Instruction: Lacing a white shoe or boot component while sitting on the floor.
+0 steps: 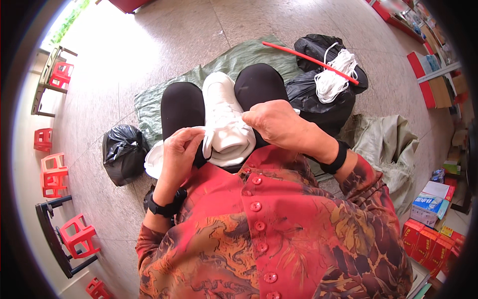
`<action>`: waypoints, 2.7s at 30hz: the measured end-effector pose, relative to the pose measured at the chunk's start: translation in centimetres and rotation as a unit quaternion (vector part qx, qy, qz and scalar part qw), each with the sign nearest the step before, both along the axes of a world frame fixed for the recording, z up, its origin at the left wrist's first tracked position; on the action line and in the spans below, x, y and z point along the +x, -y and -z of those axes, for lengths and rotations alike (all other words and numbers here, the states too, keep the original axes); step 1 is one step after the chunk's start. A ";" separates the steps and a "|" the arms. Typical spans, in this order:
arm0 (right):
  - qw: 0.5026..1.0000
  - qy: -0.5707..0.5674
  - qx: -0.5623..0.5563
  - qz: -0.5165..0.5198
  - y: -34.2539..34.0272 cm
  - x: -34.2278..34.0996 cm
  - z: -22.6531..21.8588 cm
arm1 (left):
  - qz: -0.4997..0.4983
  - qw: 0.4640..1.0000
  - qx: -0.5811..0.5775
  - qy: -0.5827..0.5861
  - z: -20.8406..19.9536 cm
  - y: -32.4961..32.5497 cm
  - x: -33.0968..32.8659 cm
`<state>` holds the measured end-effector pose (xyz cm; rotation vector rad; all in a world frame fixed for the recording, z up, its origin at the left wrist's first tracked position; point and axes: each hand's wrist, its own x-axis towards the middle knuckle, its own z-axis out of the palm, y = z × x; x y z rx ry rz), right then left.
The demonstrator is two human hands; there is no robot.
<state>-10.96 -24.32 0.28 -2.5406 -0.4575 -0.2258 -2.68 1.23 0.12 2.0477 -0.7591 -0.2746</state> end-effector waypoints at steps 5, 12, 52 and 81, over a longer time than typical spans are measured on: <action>1.000 -0.004 0.015 -0.012 -0.1 0.8 0.7 | -0.011 1.000 -0.003 -0.005 0.0 0.0 0.0; 0.991 -0.090 0.094 0.045 -0.6 0.1 0.1 | 0.039 0.996 0.030 0.068 -0.4 -0.1 0.3; 0.967 0.049 -0.245 -0.051 -4.2 -0.2 0.2 | 0.228 0.883 0.248 0.326 -1.4 1.7 -1.4; 0.904 -0.107 0.413 0.001 -0.9 -5.4 -4.6 | 0.305 0.798 0.293 0.430 -2.6 3.9 0.3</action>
